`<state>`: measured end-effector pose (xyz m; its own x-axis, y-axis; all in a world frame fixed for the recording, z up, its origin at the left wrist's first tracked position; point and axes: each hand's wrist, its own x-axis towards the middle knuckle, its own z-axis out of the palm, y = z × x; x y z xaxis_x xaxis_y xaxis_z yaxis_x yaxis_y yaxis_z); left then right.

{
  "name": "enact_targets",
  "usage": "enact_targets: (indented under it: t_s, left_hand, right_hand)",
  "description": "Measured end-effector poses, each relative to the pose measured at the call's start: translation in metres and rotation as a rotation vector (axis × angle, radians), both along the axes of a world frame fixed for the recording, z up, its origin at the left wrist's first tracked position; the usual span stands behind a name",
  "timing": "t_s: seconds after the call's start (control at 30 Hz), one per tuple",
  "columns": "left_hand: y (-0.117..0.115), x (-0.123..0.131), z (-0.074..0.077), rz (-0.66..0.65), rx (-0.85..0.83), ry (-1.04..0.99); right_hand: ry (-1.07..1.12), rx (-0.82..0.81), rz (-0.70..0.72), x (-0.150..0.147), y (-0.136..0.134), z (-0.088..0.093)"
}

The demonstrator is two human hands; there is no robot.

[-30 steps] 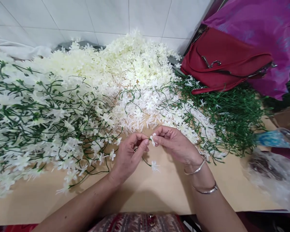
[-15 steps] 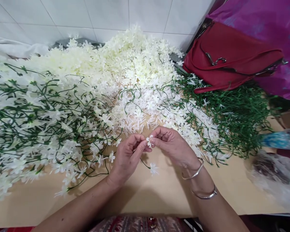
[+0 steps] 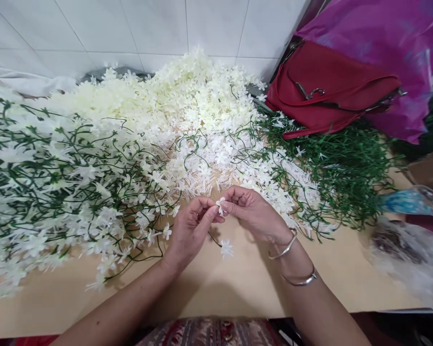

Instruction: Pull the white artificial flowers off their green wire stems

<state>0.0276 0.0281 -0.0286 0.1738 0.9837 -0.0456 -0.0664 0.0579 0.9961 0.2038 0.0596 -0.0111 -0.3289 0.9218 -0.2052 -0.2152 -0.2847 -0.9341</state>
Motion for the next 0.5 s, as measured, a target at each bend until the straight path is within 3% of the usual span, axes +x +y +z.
enact_targets:
  t_s: [0.17,0.5]
  left_hand:
    - [0.0,0.0007,0.0025,0.03,0.031,0.041]
    - [-0.0009,0.0,-0.0003,0.015,0.07,0.124]
  right_hand:
    - [0.084,-0.017,-0.006,0.0037,-0.0009,0.0059]
    - [-0.038,0.016,0.056,0.0057,0.0002,-0.0001]
